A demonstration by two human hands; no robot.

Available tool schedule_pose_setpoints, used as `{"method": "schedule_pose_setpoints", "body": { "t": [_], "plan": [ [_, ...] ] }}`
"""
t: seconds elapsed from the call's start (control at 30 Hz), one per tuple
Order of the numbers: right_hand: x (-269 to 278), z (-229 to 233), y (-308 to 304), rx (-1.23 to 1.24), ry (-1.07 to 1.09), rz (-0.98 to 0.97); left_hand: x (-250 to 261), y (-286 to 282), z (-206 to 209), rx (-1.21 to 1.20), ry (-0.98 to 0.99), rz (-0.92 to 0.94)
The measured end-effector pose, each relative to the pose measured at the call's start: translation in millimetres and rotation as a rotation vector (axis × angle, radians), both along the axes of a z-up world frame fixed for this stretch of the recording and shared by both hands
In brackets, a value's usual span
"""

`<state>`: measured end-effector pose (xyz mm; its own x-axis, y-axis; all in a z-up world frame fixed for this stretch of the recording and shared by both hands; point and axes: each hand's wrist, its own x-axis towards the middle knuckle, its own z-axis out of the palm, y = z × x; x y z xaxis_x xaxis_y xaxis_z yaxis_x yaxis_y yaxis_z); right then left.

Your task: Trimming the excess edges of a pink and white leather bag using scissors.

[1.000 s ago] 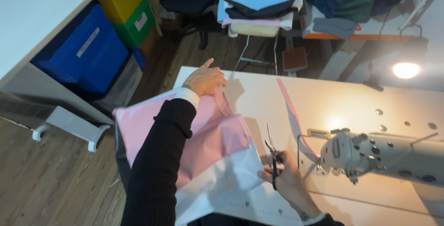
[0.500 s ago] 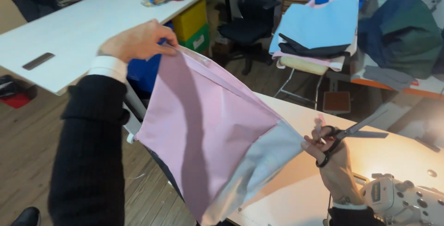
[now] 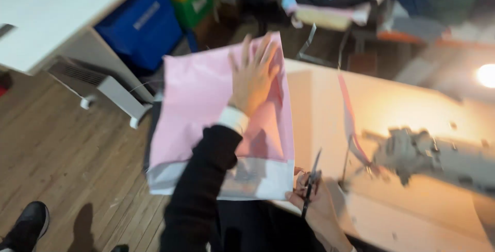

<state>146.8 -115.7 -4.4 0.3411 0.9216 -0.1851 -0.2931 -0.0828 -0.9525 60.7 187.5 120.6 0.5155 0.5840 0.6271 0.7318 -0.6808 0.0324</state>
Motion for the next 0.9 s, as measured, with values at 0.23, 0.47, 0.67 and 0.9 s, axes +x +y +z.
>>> {"method": "schedule_pose_setpoints", "body": {
  "t": [0.23, 0.47, 0.67, 0.9],
  "plan": [
    [39, -26, -47, -0.181, -0.124, -0.022, 4, -37, -148, -0.483, 0.080, 0.112],
    [45, -16, -59, -0.406, -0.092, -0.069, -2, -35, -146, -0.586, 0.132, 0.041],
    [98, -63, -114, -0.124, 0.764, 0.070, 0, -102, -96, -0.656, -0.302, -0.016],
    [84, -9, -93, -0.590, 0.012, 0.259, 27, -139, -124, -0.561, -0.230, -0.015]
  ]
}}
